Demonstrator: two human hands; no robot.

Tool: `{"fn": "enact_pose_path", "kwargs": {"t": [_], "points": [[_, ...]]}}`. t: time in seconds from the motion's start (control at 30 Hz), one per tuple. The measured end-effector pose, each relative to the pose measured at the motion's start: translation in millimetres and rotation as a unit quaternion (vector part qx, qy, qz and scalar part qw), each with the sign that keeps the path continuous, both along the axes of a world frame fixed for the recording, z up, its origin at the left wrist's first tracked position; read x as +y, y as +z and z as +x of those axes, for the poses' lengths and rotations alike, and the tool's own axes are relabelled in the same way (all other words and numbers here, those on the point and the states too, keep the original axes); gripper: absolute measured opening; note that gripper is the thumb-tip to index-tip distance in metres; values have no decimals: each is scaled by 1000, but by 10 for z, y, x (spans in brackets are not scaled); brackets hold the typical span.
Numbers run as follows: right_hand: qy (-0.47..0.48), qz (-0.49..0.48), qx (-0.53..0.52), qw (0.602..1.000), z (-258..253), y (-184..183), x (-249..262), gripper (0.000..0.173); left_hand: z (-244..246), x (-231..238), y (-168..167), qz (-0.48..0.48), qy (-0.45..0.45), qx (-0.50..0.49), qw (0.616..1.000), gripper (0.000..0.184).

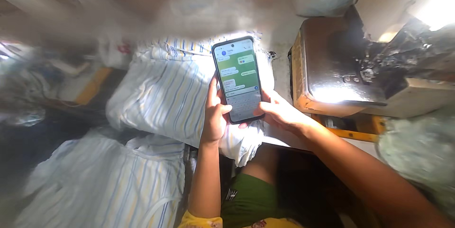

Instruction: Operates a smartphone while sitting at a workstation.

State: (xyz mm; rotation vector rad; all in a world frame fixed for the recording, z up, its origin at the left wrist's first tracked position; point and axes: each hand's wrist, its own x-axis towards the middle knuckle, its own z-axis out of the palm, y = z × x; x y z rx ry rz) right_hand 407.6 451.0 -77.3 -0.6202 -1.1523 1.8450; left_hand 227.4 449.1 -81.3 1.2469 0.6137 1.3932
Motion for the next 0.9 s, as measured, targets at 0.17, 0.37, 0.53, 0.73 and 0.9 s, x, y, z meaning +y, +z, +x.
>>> {"fn": "enact_pose_path", "kwargs": {"t": [0.17, 0.37, 0.53, 0.73, 0.9], "points": [[7, -48, 32, 998, -10, 57, 4, 57, -9, 4, 10, -7, -1, -7, 1000, 83], [6, -48, 30, 998, -11, 62, 3, 57, -17, 2, -2, 11, 18, 25, 999, 87], [9, -59, 20, 998, -27, 70, 23, 42, -4, 0, -2, 16, 35, 44, 998, 79], [-16, -79, 2, 997, -59, 123, 0, 34, -10, -2, -43, 32, 26, 38, 998, 81], [-1, -42, 10, 999, -28, 47, 16, 50, 43, -7, -21, 53, 76, 87, 992, 82]]}}
